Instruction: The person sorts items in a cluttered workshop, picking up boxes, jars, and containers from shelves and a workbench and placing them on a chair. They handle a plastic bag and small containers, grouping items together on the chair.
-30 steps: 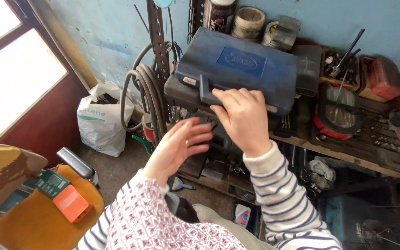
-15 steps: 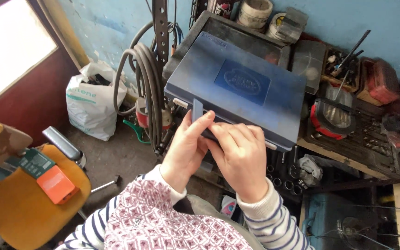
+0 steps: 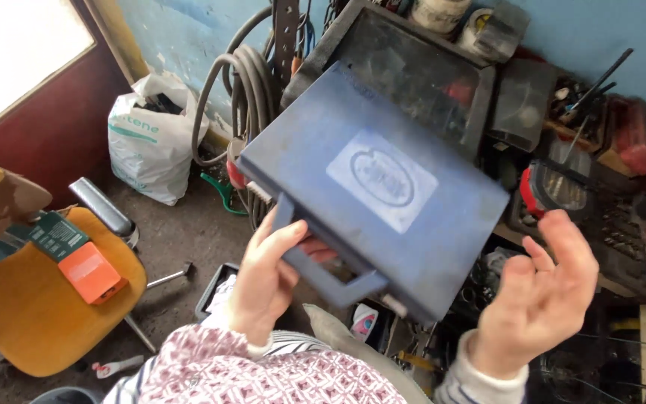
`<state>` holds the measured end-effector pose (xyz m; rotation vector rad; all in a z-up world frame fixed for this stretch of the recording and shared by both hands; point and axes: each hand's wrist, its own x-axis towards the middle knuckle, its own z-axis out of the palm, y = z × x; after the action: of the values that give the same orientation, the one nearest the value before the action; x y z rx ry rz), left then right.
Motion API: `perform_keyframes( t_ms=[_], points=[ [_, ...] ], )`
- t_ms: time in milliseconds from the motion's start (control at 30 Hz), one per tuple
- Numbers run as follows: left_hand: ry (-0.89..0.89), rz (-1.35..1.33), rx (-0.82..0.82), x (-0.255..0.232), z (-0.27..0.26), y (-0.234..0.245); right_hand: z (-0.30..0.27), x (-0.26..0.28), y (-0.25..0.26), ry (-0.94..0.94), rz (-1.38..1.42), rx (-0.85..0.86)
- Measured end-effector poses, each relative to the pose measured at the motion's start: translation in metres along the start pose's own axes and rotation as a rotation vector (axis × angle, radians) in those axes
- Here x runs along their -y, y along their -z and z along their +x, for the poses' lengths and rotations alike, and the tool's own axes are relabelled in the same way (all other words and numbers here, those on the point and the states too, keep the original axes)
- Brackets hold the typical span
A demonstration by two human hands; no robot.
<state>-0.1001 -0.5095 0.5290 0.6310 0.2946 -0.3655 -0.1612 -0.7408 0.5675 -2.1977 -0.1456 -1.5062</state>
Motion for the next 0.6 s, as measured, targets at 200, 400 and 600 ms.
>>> perform_keyframes(
  t_ms=[200, 400, 600],
  points=[
    [-0.082, 0.067, 0.001, -0.005, -0.018, 0.055, -0.021, -0.009, -0.01, -0.701, 0.439, 0.311],
    [-0.054, -0.057, 0.054, -0.019, -0.034, 0.072, -0.038, -0.008, -0.02, -1.142, 0.917, 0.473],
    [0.016, -0.11, -0.257, -0.035, -0.044, 0.12, -0.066, 0.001, -0.062, -1.305, 0.822, 0.421]
  ],
)
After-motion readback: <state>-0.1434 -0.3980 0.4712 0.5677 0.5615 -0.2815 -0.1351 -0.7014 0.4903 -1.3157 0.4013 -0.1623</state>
